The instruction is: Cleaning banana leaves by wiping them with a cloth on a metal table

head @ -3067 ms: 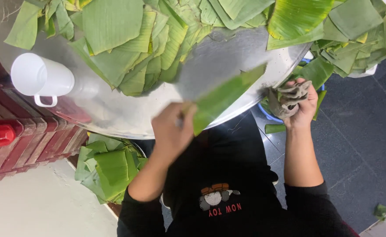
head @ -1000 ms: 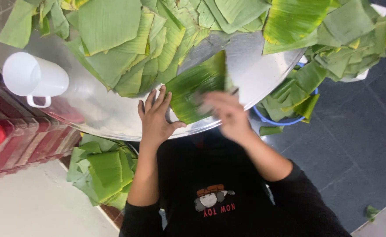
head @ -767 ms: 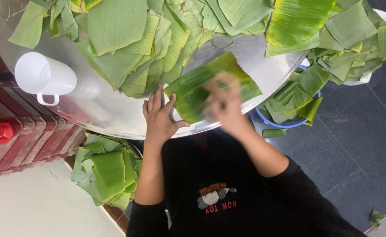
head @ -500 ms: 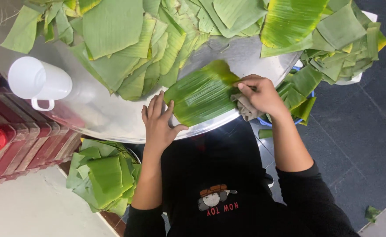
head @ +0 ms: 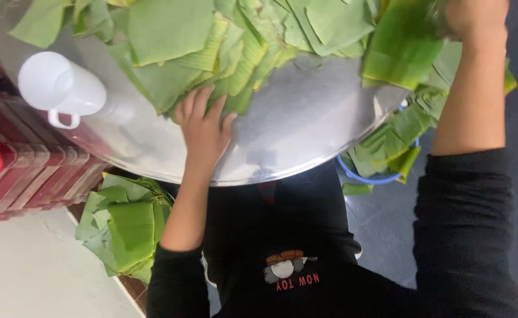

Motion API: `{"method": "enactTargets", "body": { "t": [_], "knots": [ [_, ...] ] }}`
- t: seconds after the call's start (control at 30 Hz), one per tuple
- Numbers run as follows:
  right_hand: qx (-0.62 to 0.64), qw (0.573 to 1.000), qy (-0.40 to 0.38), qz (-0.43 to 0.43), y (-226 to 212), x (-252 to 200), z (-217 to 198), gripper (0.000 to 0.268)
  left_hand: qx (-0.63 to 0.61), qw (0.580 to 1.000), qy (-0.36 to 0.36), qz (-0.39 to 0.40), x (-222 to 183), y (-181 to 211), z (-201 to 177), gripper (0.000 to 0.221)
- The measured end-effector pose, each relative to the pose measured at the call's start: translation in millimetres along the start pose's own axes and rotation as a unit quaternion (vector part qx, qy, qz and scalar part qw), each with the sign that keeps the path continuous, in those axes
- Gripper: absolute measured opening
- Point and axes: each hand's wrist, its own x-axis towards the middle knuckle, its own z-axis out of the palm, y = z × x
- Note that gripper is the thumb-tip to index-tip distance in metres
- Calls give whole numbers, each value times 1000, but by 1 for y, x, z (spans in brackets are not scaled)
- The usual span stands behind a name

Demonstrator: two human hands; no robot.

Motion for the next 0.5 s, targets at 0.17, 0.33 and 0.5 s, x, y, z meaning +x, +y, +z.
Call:
{"method": "enactTargets", "body": {
  "t": [0.17,0.33,0.5],
  "knots": [
    [264,958,46,-98,-100,-28,-9,11,66,997,-3,-51,24,-35,42,40],
    [438,896,-50,42,-213,-171,-21,10,24,997,-23,-67,44,-42,57,42],
    [519,845,-64,113,-206,-224,-28,12,105,993,25,38,78,-37,80,16]
  ]
}}
